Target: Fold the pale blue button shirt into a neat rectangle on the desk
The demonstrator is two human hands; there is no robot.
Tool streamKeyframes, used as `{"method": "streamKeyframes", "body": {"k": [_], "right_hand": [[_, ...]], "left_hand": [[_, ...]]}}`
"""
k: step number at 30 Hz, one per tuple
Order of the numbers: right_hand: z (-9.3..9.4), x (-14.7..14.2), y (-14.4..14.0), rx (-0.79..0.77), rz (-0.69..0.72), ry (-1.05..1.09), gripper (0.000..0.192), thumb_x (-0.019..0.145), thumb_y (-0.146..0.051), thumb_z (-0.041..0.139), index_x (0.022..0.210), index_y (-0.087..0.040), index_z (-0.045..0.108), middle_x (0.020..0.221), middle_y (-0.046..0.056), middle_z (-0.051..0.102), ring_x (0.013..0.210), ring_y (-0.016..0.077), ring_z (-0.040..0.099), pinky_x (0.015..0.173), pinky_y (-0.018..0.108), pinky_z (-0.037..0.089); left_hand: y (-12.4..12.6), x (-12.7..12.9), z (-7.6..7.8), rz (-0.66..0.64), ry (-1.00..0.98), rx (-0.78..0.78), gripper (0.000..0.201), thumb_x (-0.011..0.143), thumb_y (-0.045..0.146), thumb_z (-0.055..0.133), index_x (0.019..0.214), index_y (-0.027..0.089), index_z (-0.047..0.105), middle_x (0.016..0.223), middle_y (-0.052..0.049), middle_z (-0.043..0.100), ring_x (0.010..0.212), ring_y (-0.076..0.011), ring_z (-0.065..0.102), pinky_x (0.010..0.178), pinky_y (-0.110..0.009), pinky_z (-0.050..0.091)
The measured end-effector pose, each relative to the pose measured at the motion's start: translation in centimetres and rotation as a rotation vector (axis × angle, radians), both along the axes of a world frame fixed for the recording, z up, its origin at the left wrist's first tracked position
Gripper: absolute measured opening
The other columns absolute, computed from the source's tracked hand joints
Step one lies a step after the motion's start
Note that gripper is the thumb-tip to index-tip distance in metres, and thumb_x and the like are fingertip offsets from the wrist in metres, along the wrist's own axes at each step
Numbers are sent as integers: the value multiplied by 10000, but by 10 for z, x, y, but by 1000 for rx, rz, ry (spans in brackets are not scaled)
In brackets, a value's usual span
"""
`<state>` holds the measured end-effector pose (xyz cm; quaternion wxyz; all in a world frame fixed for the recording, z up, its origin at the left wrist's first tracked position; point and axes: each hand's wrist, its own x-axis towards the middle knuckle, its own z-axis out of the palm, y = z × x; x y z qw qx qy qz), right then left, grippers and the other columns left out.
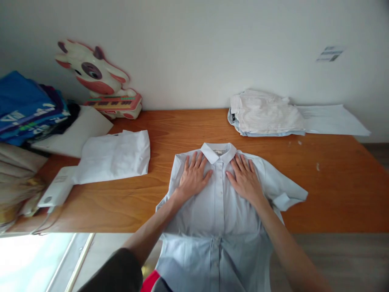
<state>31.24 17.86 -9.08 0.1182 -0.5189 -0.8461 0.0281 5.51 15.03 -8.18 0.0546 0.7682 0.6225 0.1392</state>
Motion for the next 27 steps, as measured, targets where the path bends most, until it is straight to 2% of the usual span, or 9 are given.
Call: {"method": "streamKeyframes", "body": {"k": [5, 8, 15, 19, 21, 23, 25, 27], "right_hand": [[2, -2, 14, 38, -11, 1, 665, 1132, -481, 358, 1702, -139, 380, 1790, 141, 339, 1680, 381, 227, 1353, 643, 163], [1, 0, 7, 52, -17, -17, 665, 1135, -491, 339, 1690, -130, 401, 1790, 143, 339, 1677, 372, 244, 1356, 620, 176], [-8, 17, -13, 69, -37, -45, 693, 1125, -507, 360, 1719, -150, 347, 1800, 145, 305, 1674, 348, 269, 1348, 599, 222], [-10, 39, -34, 42, -29, -39, 727, 1108, -553, 403, 1706, -142, 367, 1778, 172, 355, 1656, 358, 313, 1325, 608, 264], [-8, 59, -56, 58, -45, -5, 687, 1098, -538, 435, 1674, -164, 425, 1737, 173, 436, 1625, 361, 373, 1316, 620, 272], [-6, 84, -84, 89, -108, 49, 599, 1094, -507, 451, 1600, -196, 524, 1658, 168, 544, 1549, 366, 478, 1292, 621, 311], [-4, 110, -114, 117, -238, 103, 540, 1090, -499, 454, 1520, -206, 598, 1542, 182, 636, 1431, 377, 579, 1225, 599, 400], [-3, 134, -141, 148, -425, 154, 576, 1071, -546, 469, 1491, -179, 614, 1387, 221, 696, 1307, 405, 636, 1121, 576, 477]], "left_hand": [[17, 1, 0, 11, 21, 4, 670, 1119, 537, 384, 1693, 191, 367, 1815, -137, 289, 1712, -353, 145, 1383, -631, 103], [10, -1, 1, 17, 21, 6, 671, 1121, 536, 369, 1692, 185, 379, 1821, -136, 272, 1709, -348, 161, 1386, -608, 118], [-9, -10, -3, 133, -28, 99, 752, 1089, 591, 441, 1705, 168, 360, 1790, -191, 326, 1687, -386, 233, 1369, -630, 142], [-13, -16, 7, 131, -22, 41, 784, 1064, 597, 513, 1679, 126, 389, 1795, -222, 292, 1687, -390, 233, 1364, -615, 187], [-28, -21, 13, 139, -30, 43, 814, 1022, 592, 603, 1669, 143, 400, 1812, -208, 255, 1692, -391, 215, 1367, -606, 197], [-55, -29, 17, 148, -54, 83, 839, 981, 590, 671, 1669, 195, 399, 1828, -163, 232, 1701, -384, 183, 1375, -601, 191], [-90, -39, 16, 163, -96, 102, 846, 956, 589, 705, 1666, 246, 397, 1824, -126, 262, 1702, -380, 180, 1376, -604, 202], [-127, -49, 14, 198, -156, 77, 805, 949, 576, 713, 1636, 266, 433, 1786, -123, 353, 1676, -386, 262, 1358, -596, 266]]}}
